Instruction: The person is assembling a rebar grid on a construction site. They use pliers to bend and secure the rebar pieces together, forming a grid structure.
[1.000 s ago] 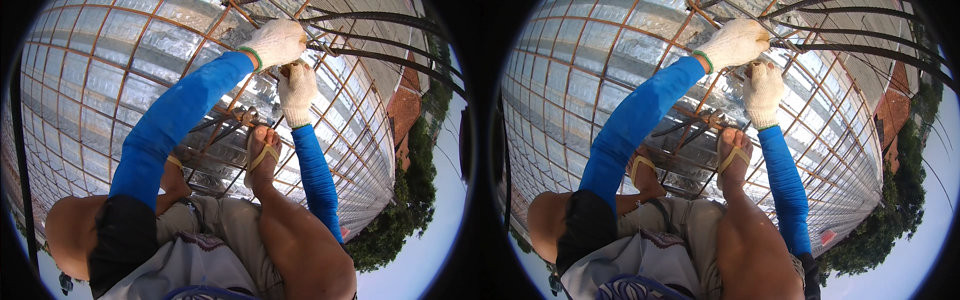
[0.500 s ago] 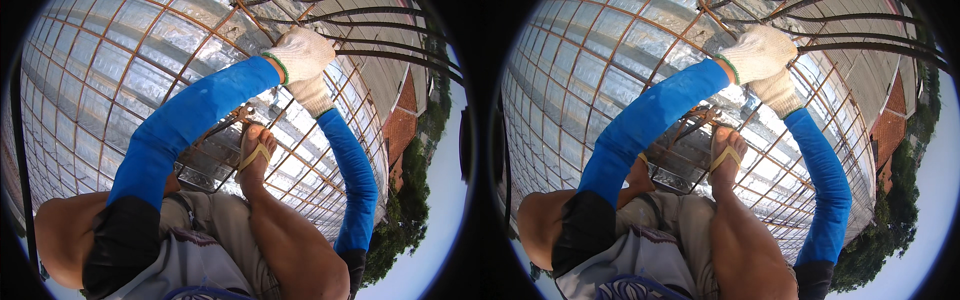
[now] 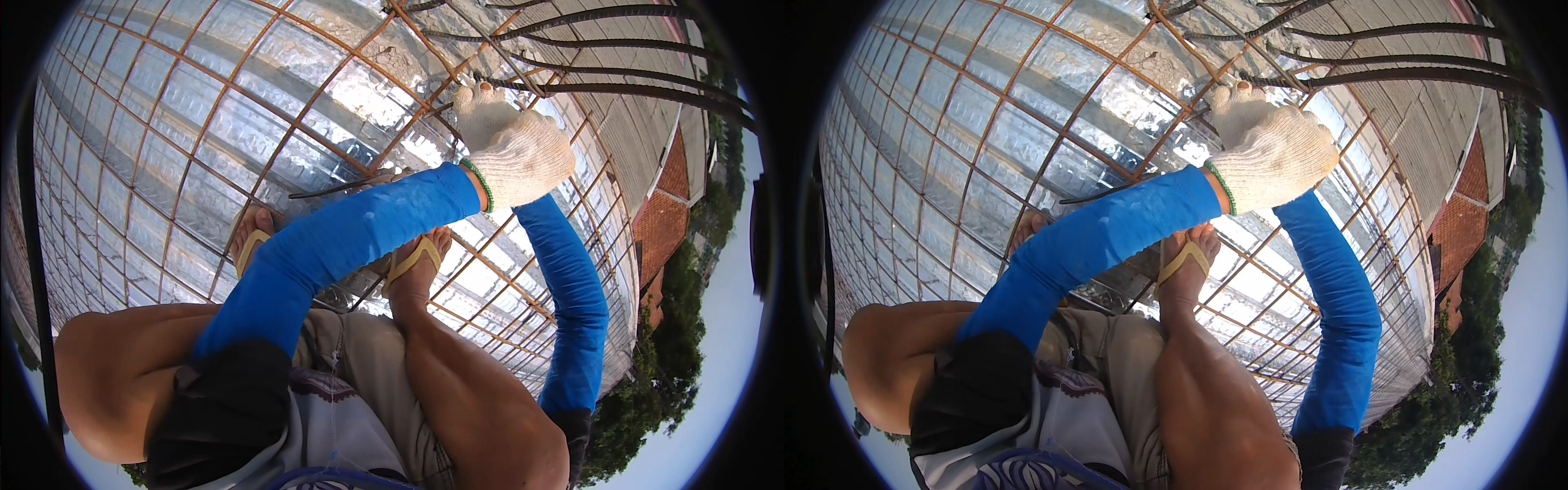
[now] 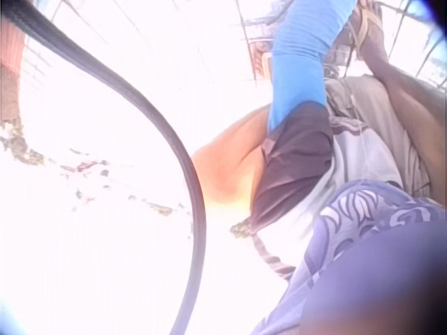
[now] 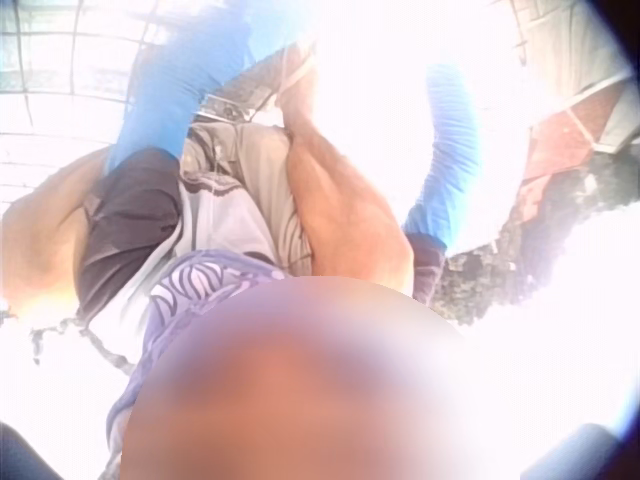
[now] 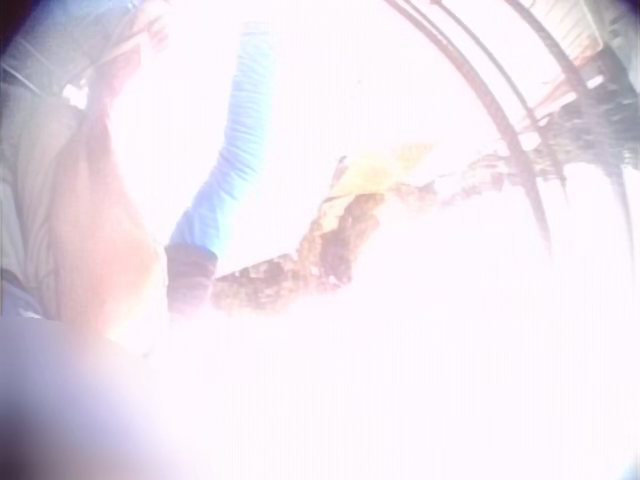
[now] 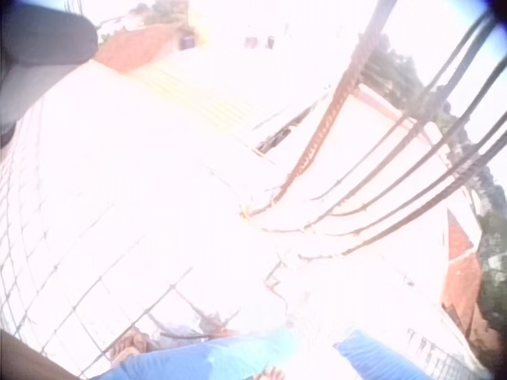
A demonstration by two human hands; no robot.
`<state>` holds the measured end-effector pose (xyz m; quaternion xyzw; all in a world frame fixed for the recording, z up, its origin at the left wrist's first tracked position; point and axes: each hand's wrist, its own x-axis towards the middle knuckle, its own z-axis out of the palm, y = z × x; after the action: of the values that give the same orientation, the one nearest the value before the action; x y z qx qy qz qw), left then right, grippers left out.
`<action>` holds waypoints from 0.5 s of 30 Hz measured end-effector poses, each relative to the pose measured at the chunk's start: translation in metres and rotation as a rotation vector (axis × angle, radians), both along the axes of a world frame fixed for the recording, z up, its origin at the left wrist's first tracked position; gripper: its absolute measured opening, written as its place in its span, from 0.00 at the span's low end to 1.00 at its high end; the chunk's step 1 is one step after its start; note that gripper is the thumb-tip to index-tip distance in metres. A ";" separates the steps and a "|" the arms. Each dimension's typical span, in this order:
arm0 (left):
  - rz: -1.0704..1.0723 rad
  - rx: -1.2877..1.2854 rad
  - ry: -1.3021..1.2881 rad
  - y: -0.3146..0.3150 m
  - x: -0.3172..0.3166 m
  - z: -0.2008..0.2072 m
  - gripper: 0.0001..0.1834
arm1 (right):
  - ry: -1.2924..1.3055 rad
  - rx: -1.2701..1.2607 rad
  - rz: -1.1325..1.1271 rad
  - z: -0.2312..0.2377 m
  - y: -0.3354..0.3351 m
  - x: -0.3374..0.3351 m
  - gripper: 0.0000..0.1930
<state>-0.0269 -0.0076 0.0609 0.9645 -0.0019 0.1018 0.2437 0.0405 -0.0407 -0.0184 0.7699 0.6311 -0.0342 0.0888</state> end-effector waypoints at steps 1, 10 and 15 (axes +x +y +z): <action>0.017 -0.012 -0.013 -0.003 -0.008 -0.001 0.11 | 0.006 0.010 -0.005 0.000 0.003 -0.004 0.17; 0.563 -0.544 -0.194 0.013 -0.127 -0.067 0.07 | -0.036 0.147 -0.218 0.014 -0.012 -0.041 0.16; 0.368 -0.270 0.236 0.034 -0.178 -0.082 0.09 | 0.300 0.167 -0.446 0.030 -0.066 -0.122 0.20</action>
<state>-0.2045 0.0265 -0.0212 0.9125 0.2157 0.0304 0.3462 -0.0818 -0.1067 0.0113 0.8806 0.4529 -0.1146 -0.0790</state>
